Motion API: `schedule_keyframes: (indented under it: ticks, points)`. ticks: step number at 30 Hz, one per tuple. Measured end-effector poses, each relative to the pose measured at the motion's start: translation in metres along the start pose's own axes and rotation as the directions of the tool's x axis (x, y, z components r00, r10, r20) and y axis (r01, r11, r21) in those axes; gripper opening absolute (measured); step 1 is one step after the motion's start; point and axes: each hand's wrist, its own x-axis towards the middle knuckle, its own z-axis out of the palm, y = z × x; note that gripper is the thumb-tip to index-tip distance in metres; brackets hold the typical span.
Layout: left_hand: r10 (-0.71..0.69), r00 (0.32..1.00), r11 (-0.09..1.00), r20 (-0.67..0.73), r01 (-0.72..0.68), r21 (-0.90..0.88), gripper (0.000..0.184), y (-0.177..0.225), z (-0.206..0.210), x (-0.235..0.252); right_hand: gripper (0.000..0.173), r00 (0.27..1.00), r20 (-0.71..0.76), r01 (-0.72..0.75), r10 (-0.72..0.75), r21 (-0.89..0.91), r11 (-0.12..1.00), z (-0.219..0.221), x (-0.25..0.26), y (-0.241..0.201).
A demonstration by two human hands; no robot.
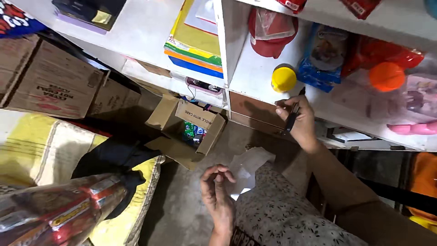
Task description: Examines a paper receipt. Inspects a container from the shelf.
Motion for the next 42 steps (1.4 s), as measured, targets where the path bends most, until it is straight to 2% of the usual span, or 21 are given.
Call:
schedule_keyframes:
  ticks: [1,3,6,8,10,13,15,16,18,19,20,22,24,26,27,30,32,33,34,36,42]
  points:
    - [0.037,0.999,0.999,0.011,-0.037,0.03,0.021,-0.001,0.002,0.003,0.026,0.999,0.034,0.019,-0.02,0.014,1.0,0.001,0.006,-0.001]
    - [0.107,0.994,0.99,0.02,-0.108,0.09,0.025,-0.001,0.007,0.007,0.029,0.962,0.253,0.081,-0.101,0.089,0.993,0.005,0.005,-0.005]
    - [0.175,0.984,0.978,0.01,-0.175,0.113,0.027,0.001,0.015,0.015,0.051,0.715,0.657,0.139,-0.239,0.201,0.97,0.017,-0.005,-0.019]
    - [0.189,0.982,0.974,-0.018,-0.185,0.127,0.027,0.004,0.016,0.017,0.057,0.597,0.746,0.193,-0.295,0.224,0.955,0.024,-0.011,-0.026]
    - [0.194,0.98,0.971,-0.036,-0.186,0.149,0.027,0.006,0.015,0.018,0.054,0.56,0.77,0.224,-0.307,0.215,0.95,0.027,-0.014,-0.027]
    - [0.194,0.981,0.966,-0.029,-0.185,0.183,0.027,0.004,0.013,0.015,0.018,0.64,0.697,0.245,-0.323,0.214,0.946,0.031,-0.021,-0.023]
    - [0.128,0.992,0.969,-0.013,-0.122,0.213,0.032,-0.001,0.01,0.011,0.015,0.717,0.619,0.262,-0.32,0.186,0.947,0.034,-0.024,-0.021]
    - [0.053,0.999,0.971,-0.004,-0.051,0.235,0.039,-0.004,0.008,0.007,0.016,0.748,0.581,0.265,-0.32,0.179,0.947,0.034,-0.025,-0.021]
    - [-0.195,0.981,0.962,0.0,0.191,0.197,0.076,-0.006,0.006,0.002,0.016,0.793,0.512,0.281,-0.33,0.175,0.944,0.034,-0.025,-0.023]
    - [-0.334,0.942,0.935,-0.003,0.332,0.123,0.088,-0.006,0.006,-0.001,0.015,0.808,0.48,0.29,-0.341,0.179,0.94,0.033,-0.025,-0.023]
    - [-0.439,0.898,0.898,-0.004,0.439,0.037,0.089,-0.006,0.007,-0.004,0.014,0.819,0.458,0.293,-0.346,0.185,0.938,0.033,-0.026,-0.023]
    - [-0.53,0.846,0.836,0.053,0.532,-0.131,0.052,-0.008,0.005,-0.011,0.013,0.844,0.419,0.278,-0.335,0.193,0.941,0.033,-0.03,-0.022]
    - [-0.517,0.846,0.828,0.13,0.533,-0.174,0.015,-0.012,0.002,-0.018,0.011,0.868,0.364,0.28,-0.338,0.202,0.938,0.034,-0.032,-0.019]
    - [-0.456,0.883,0.88,0.111,0.466,-0.093,0.011,-0.013,0.001,-0.023,0.011,0.872,0.332,0.301,-0.361,0.218,0.928,0.034,-0.032,-0.017]
    - [-0.423,0.903,0.904,0.081,0.426,-0.025,0.015,-0.012,0.0,-0.024,0.011,0.87,0.33,0.303,-0.367,0.23,0.925,0.034,-0.033,-0.02]
    - [-0.394,0.916,0.913,0.069,0.382,0.146,0.075,-0.009,-0.005,-0.021,0.011,0.86,0.331,0.293,-0.388,0.302,0.907,0.039,-0.041,-0.031]
    - [-0.401,0.912,0.91,0.084,0.386,0.151,0.093,-0.006,-0.008,-0.021,0.01,0.86,0.339,0.248,-0.381,0.375,0.893,0.047,-0.048,-0.039]
    - [-0.409,0.908,0.909,0.089,0.397,0.127,0.089,-0.004,-0.008,-0.023,0.011,0.862,0.344,0.223,-0.373,0.404,0.887,0.05,-0.052,-0.042]
    - [-0.409,0.909,0.911,0.079,0.403,0.085,0.071,-0.002,-0.008,-0.025,0.012,0.864,0.35,0.197,-0.362,0.428,0.882,0.054,-0.056,-0.046]
    - [-0.38,0.924,0.924,0.036,0.381,-0.021,0.021,0.001,-0.009,-0.029,0.013,0.864,0.362,0.174,-0.351,0.439,0.881,0.06,-0.062,-0.052]
    - [-0.36,0.926,0.925,-0.115,0.338,-0.174,0.016,0.01,-0.025,-0.038,0.017,0.961,0.176,0.167,-0.214,0.248,0.954,0.072,-0.077,-0.06]
